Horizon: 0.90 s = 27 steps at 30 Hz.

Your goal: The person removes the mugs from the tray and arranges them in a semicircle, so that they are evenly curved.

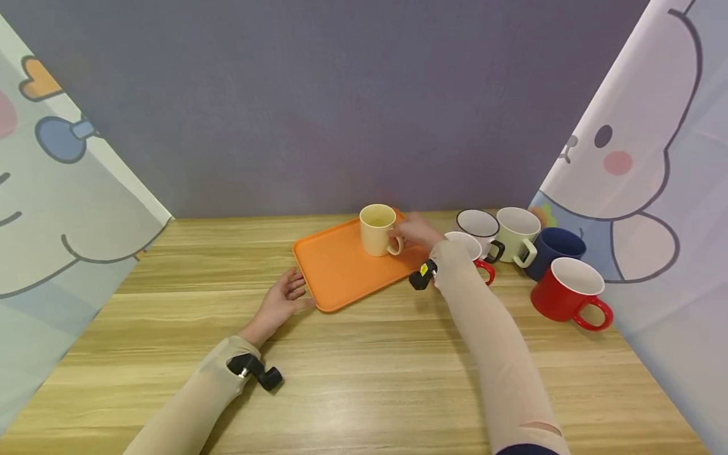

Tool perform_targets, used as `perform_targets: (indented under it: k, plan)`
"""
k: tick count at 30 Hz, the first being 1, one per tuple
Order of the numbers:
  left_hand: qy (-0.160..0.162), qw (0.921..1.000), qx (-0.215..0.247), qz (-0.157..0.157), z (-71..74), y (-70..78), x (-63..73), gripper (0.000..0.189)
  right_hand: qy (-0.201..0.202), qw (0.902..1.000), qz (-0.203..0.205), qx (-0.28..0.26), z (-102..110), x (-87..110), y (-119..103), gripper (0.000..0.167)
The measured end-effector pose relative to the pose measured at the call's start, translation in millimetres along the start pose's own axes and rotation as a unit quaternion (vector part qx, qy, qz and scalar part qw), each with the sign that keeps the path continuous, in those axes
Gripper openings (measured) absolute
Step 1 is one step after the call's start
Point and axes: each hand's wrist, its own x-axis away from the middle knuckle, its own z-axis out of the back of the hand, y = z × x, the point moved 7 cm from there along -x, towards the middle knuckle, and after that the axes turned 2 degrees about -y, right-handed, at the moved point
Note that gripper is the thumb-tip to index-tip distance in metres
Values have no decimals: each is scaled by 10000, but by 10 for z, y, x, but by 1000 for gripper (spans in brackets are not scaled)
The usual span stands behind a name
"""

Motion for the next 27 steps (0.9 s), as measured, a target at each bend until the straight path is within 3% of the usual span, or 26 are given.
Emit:
perform_targets:
  k: [5, 14, 19, 24, 27]
  plan:
    - [7, 10000, -1, -37, 6, -14, -16, 94, 83, 9965, 419, -720, -123, 8, 29, 23]
    - [8, 10000, -3, -6, -5, -10, -6, 93, 79, 9714, 487, -2321, -317, 4, 137, 23]
    - [31, 10000, -3, -2, -12, 4, 12, 93, -15, 9619, 521, -2685, -424, 42, 127, 29]
    - [44, 10000, 6, -13, -15, 12, 12, 92, 146, 9509, 470, -3056, -485, 86, 98, 26]
    - [57, 10000, 15, -30, -12, 14, 6, 92, 242, 9385, 442, -3416, -494, 113, 91, 26]
